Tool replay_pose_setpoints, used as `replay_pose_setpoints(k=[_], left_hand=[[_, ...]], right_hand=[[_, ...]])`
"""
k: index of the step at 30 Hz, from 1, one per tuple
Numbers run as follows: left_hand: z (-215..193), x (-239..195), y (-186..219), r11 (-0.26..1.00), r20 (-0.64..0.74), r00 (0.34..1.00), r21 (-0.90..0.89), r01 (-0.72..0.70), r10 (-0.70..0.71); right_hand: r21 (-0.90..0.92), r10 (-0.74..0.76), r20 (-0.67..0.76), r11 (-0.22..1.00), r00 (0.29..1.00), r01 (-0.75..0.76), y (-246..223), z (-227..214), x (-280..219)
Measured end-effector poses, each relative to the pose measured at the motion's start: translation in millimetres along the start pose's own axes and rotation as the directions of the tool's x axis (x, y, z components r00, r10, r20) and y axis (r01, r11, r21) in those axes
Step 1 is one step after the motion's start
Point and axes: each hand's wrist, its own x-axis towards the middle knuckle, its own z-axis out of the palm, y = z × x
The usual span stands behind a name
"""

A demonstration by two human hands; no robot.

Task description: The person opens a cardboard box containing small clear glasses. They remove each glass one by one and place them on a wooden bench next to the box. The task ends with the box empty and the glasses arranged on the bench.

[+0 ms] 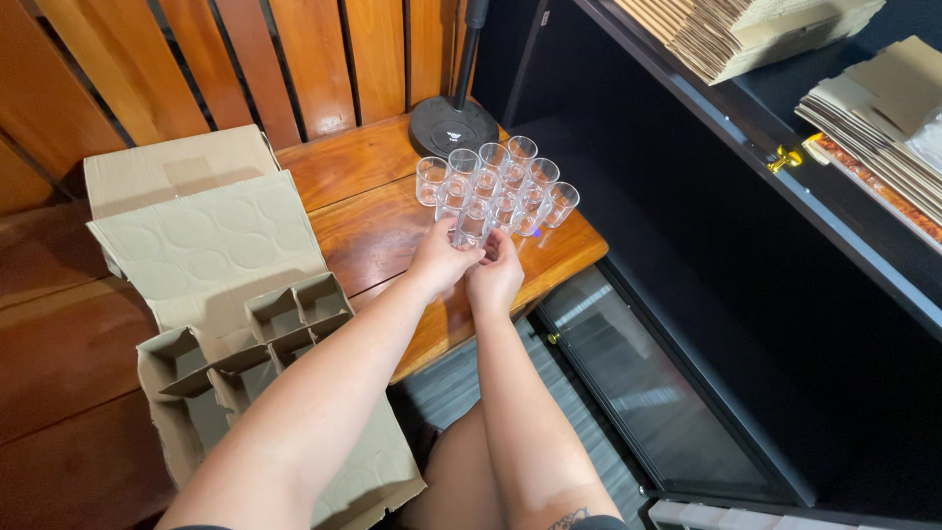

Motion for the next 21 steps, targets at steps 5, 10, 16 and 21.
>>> replay_pose_setpoints(k=[5, 10, 16, 21], left_hand=[[4, 10, -11, 1.000, -0.002, 1.000, 0.003, 0.010, -0.010], [0, -7, 3, 1.000, 0.003, 1.000, -0.009, 0.018, -0.018], [-16, -55, -2, 0.997, 0.010, 0.999, -0.063, 0.032, -0.032], [-100, -196, 15, 0.974, 0.283, 0.939, -0.169, -0.153, 0.197]], right_hand=[[0.028, 0.016, -0.008, 0.999, 1.000, -0.016, 6, 2, 3], [0.063, 0.016, -0.011, 0.998, 1.000, -0.015, 6, 0, 5], [0.175, 0.022, 0.006, 0.984, 1.000, -0.023, 47, -17, 19], [0.250, -0.203, -0.091, 0.943, 0.975, 0.219, 40, -51, -6]])
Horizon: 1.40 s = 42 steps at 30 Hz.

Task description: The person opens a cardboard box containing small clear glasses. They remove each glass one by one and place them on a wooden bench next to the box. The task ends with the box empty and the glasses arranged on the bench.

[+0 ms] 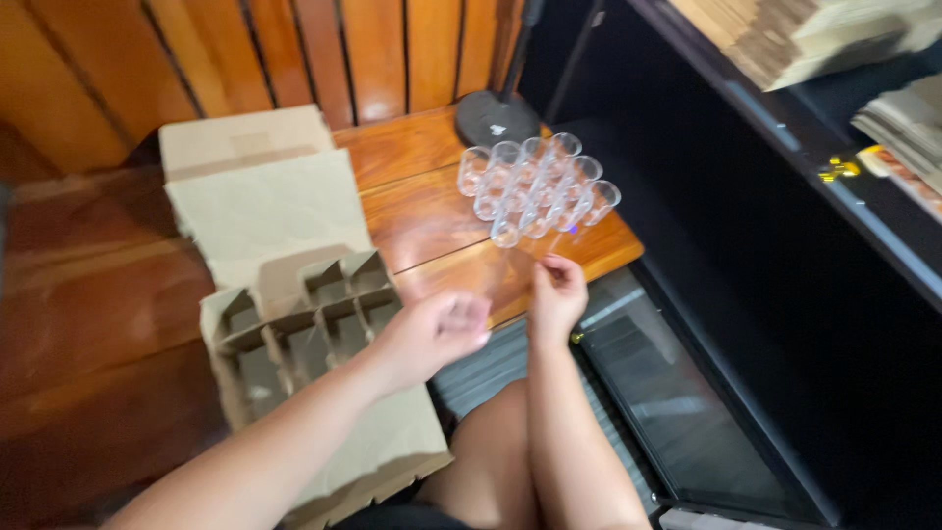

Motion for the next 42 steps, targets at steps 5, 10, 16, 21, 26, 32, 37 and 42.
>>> replay_pose_setpoints(k=[5, 10, 16, 21, 26, 32, 37, 42], left_hand=[[-50, -123, -8, 0.992, -0.131, 0.991, 0.126, -0.014, 0.030], [-87, -217, -68, 0.933, -0.422, 0.888, 0.359, -0.022, 0.183], [-95, -285, -206, 0.832, -0.427, 0.895, 0.537, 0.137, 0.128], [-79, -287, -225, 0.897, -0.316, 0.921, 0.299, 0.325, -0.228], [-75, -278, -190, 0.918, -0.233, 0.955, 0.307, 0.250, -0.182], [-78, -274, -192, 0.898, -0.166, 0.986, 0.429, 0.097, -0.027], [-78, -277, -196, 0.883, -0.207, 0.978, 0.462, 0.081, 0.019], [-76, -280, -174, 0.870, -0.261, 0.953, 0.493, -0.008, 0.156]], right_hand=[[0.047, 0.130, 0.154, 0.989, 0.980, -0.139, -74, -21, -56], [-0.215, 0.223, 0.618, 0.970, 0.754, -0.110, -122, -51, -110], [-0.666, 0.591, 0.724, 0.734, 0.356, 0.133, -158, -68, -150], [-0.631, 0.644, 0.744, 0.765, 0.176, -0.130, -163, -65, -166], [-0.665, 0.671, 0.731, 0.741, 0.122, -0.089, -177, -66, -169], [-0.618, 0.646, 0.761, 0.752, 0.067, -0.230, -169, -78, -173], [-0.565, 0.621, 0.784, 0.714, 0.003, -0.413, -164, -84, -173], [-0.561, 0.575, 0.797, 0.818, 0.182, -0.126, -197, -64, -166]])
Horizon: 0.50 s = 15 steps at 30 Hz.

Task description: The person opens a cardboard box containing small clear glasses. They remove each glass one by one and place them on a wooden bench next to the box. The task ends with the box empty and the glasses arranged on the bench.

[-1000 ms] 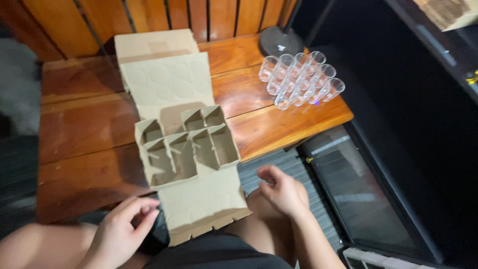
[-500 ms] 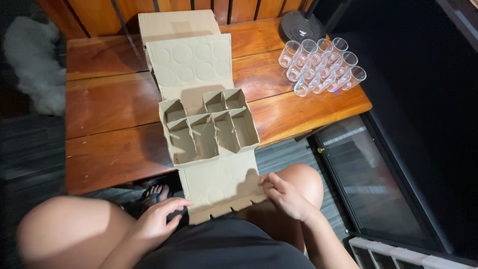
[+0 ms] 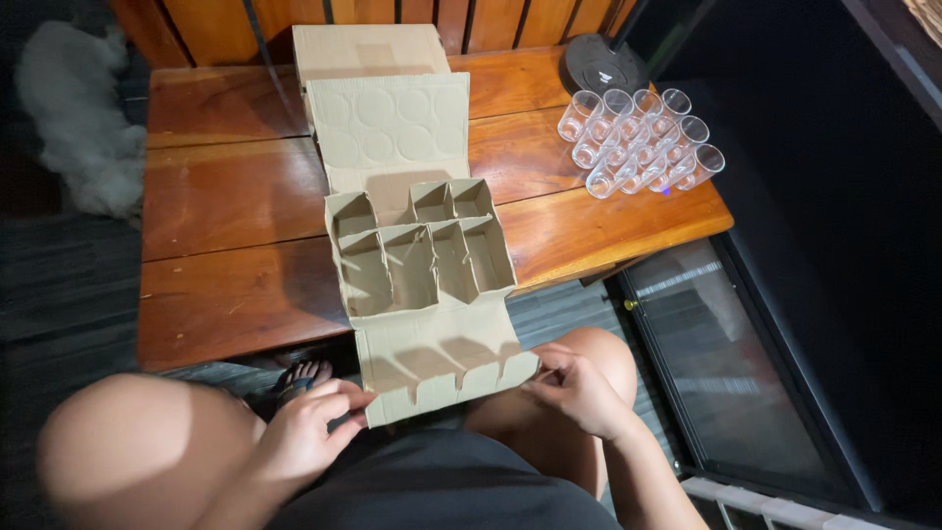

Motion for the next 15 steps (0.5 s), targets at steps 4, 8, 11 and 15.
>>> replay_pose_setpoints(k=[4, 8, 11, 15], left_hand=[[-17, 6, 23, 0.999, -0.049, 0.999, 0.032, -0.009, 0.010], [-32, 16, 50, 0.994, -0.173, 0.980, 0.038, -0.098, 0.103], [-36, 22, 65, 0.997, -0.241, 0.968, 0.044, -0.068, 0.076], [-33, 30, 70, 0.999, -0.375, 0.926, 0.021, 0.046, -0.035]], right_hand=[[-0.045, -0.076, -0.091, 0.996, 0.993, 0.072, 21, -5, 6], [-0.110, -0.206, -0.184, 0.976, 0.961, 0.188, 11, -8, 10], [0.012, -0.184, -0.223, 0.982, 0.957, 0.191, -14, -3, 17], [-0.024, -0.221, -0.298, 0.974, 0.929, 0.224, -40, 1, 32]])
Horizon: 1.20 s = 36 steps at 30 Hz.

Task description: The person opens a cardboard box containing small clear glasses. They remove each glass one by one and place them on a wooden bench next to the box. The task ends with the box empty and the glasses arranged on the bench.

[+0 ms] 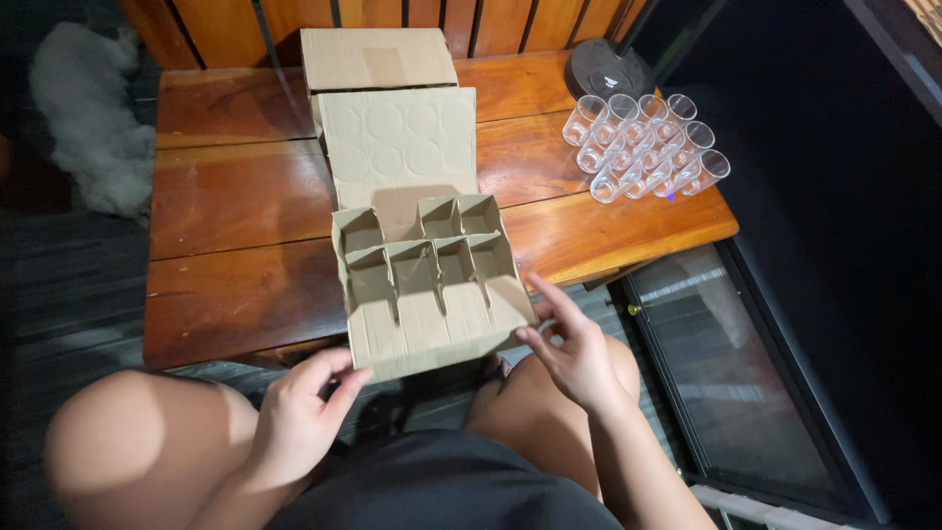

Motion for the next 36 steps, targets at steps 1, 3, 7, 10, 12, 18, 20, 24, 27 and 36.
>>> replay_pose_setpoints(k=[1, 3, 7, 10, 12, 18, 20, 24, 27, 36], left_hand=[[2, 2, 1, 1.000, -0.001, 1.000, 0.002, 0.002, -0.002], [6, 6, 2, 0.996, -0.047, 0.996, 0.040, 0.082, -0.080], [10, 18, -5, 0.984, -0.071, 0.990, 0.123, 0.130, -0.122], [12, 29, -7, 0.975, -0.051, 0.982, 0.117, 0.187, -0.182], [13, 34, -8, 0.966, -0.050, 0.976, 0.138, 0.218, -0.213], [9, 50, -1, 0.930, -0.075, 0.936, 0.114, 0.351, -0.344], [8, 54, -1, 0.920, -0.064, 0.930, 0.133, 0.368, -0.363], [11, 59, -10, 0.884, -0.058, 0.900, 0.170, 0.435, -0.431], [9, 67, -9, 0.880, -0.058, 0.893, 0.153, 0.450, -0.446], [25, 76, -26, 0.907, -0.196, 0.892, 0.020, 0.420, -0.408]], right_hand=[[0.001, 0.000, 0.003, 1.000, 1.000, 0.000, -4, 0, 5], [-0.269, -0.236, 0.019, 0.935, 0.971, 0.233, -13, 2, 14], [-0.253, -0.138, -0.010, 0.959, 0.990, 0.131, -23, 7, 27], [-0.337, -0.111, -0.021, 0.936, 0.994, 0.098, -22, 9, 37], [-0.361, -0.110, -0.039, 0.928, 0.993, 0.088, -18, 10, 43], [-0.303, -0.190, -0.137, 0.942, 0.972, 0.142, -6, 17, 50], [-0.304, -0.183, -0.147, 0.943, 0.972, 0.132, -4, 20, 51], [-0.323, -0.186, -0.175, 0.939, 0.967, 0.123, 1, 26, 56], [-0.358, -0.202, -0.182, 0.925, 0.962, 0.127, 4, 28, 64], [-0.571, -0.497, -0.249, 0.769, 0.831, 0.288, 18, 43, 77]])
